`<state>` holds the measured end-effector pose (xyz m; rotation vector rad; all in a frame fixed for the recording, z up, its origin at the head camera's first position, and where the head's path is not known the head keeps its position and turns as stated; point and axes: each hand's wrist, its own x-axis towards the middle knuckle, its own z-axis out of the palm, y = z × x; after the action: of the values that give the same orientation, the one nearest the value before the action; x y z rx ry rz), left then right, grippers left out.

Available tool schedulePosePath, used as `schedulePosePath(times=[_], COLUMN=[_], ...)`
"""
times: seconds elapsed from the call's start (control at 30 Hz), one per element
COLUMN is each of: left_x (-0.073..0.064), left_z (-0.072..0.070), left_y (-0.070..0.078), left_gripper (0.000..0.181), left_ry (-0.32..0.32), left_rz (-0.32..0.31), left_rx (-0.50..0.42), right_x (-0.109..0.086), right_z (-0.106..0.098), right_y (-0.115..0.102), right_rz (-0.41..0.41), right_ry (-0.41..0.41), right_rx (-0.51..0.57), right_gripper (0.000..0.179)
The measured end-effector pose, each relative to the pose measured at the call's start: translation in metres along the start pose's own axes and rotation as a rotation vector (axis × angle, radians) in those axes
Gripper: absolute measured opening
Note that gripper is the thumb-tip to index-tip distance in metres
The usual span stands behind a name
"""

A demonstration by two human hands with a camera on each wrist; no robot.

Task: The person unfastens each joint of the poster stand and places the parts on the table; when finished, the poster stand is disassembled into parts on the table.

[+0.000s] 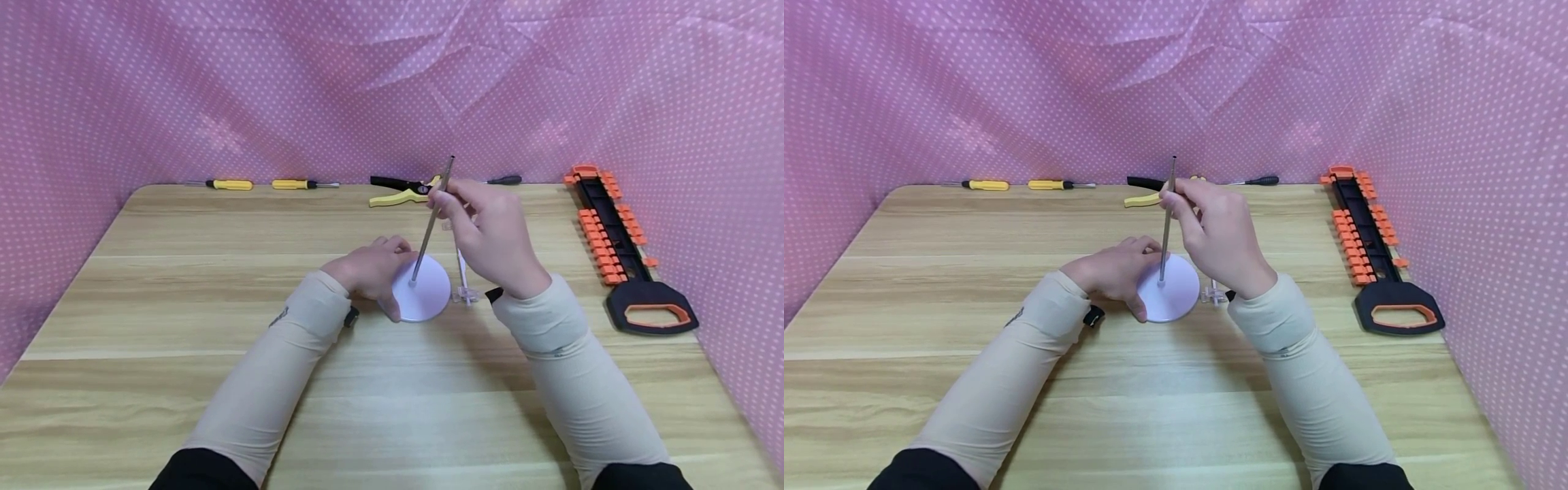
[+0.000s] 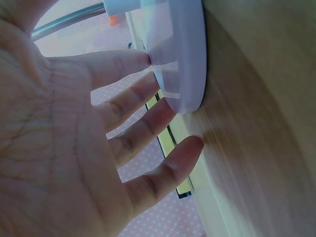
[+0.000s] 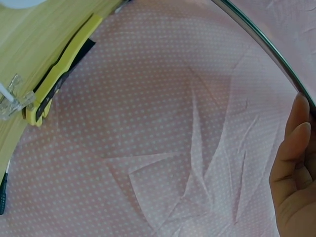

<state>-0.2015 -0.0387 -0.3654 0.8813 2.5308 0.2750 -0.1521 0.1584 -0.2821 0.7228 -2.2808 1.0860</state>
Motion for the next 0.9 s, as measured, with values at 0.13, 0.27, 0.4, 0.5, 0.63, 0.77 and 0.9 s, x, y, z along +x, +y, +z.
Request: schedulePosePath(times=[0.13, 0.27, 0.4, 0.5, 0.63, 0.77, 0.9], left_x=[-0.0001, -0.0006, -0.0009, 0.0001, 0.0003, 0.0000, -0.0001], left_z=[-0.0004, -0.0010, -0.0012, -0.0008, -0.0010, -0.0010, -0.0003], left_y=[0.0000, 0.0002, -0.0005, 0.0001, 0.0009, 0.0012, 0.0008], left_gripper=[0.121, 0.122, 0.122, 0.122, 0.123, 0.123, 0.123], left_ry=[0.003, 0.001, -0.003, -0.007, -0.016, -0.022, -0.015], left_rz=[0.009, 0.010, 0.010, 0.010, -0.003, -0.015, -0.010], left_rx=[0.001, -0.002, 0.004, 0.008, -0.004, -0.015, -0.012], right_x=[0.0006, 0.0012, 0.0015, 0.0006, 0.0000, -0.0006, -0.0019], right_z=[-0.0016, -0.0026, -0.0017, -0.0021, -0.0034, -0.0029, -0.0026], right_y=[0.0020, 0.0024, 0.0016, 0.0011, -0.0009, -0.0030, -0.0039], right_rz=[0.035, 0.064, 0.033, -0.016, -0.077, -0.121, -0.140], right_ry=[0.003, 0.011, 0.005, -0.003, -0.006, -0.010, -0.017], right_rx=[0.010, 0.004, -0.005, -0.020, -0.042, -0.046, -0.051], right_gripper=[0.014, 0.014, 0.014, 0.013, 0.011, 0.010, 0.009])
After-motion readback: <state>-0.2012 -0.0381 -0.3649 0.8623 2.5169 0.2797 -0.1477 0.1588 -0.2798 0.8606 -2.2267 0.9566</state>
